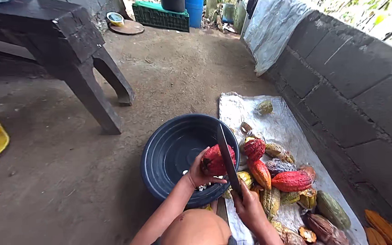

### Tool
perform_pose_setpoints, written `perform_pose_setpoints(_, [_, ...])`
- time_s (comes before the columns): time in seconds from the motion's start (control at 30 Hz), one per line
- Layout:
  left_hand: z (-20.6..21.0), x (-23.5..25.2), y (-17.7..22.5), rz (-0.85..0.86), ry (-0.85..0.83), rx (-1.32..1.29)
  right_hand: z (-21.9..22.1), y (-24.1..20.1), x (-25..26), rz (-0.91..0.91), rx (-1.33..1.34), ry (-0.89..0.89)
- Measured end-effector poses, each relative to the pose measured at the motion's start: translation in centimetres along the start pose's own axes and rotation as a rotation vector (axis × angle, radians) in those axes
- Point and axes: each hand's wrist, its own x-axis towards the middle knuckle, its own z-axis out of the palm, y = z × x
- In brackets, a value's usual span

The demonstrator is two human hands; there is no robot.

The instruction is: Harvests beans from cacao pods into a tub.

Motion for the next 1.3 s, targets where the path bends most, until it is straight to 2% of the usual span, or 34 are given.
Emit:
perform_pose_setpoints(0.07, [0.3,0.1,1.4,0.011,-0.052,0.045,-1.6,-1.1,0.9,-0.034,-0.123,-0.019])
perform_pose_setpoints(0.17, [0.9,-0.1,1.7,0.041,0.059,0.089,-2.8,-2.9,1.8,0.159,-0.229,-0.219])
perform_pose_setpoints(0.23, [1.1,0.0,0.8,0.046,0.13,0.04,-2.1,-2.8,2.1,0.22,-0.278,-0.238])
perform_pose_setpoints(0.37, [1.0,0.7,-0.4,0.135,0.241,-0.092,-0.5,-2.8,2.5,0.307,-0.364,-0.23])
perform_pose_setpoints(0.53, [1.6,1.2,-0.9,0.247,0.308,-0.112,1.9,-2.9,2.2,0.3,-0.392,-0.025])
perform_pose_setpoints(0.77, [1.7,1.4,-1.5,0.382,0.338,-0.149,2.8,-3.5,2.9,0.398,-0.382,-0.023])
perform_pose_setpoints(1.0, [2.3,1.4,-1.7,0.463,0.402,-0.074,3.5,-4.3,3.2,0.477,-0.324,-0.013])
perform_pose_setpoints(1.13, [2.1,1.6,-2.2,0.56,0.31,-0.037,3.8,-5.1,4.0,0.567,-0.121,-0.025])
perform_pose_setpoints(1.3, [-0.1,1.5,-1.7,0.551,0.128,-0.106,3.2,-4.8,3.9,0.398,0.027,0.055])
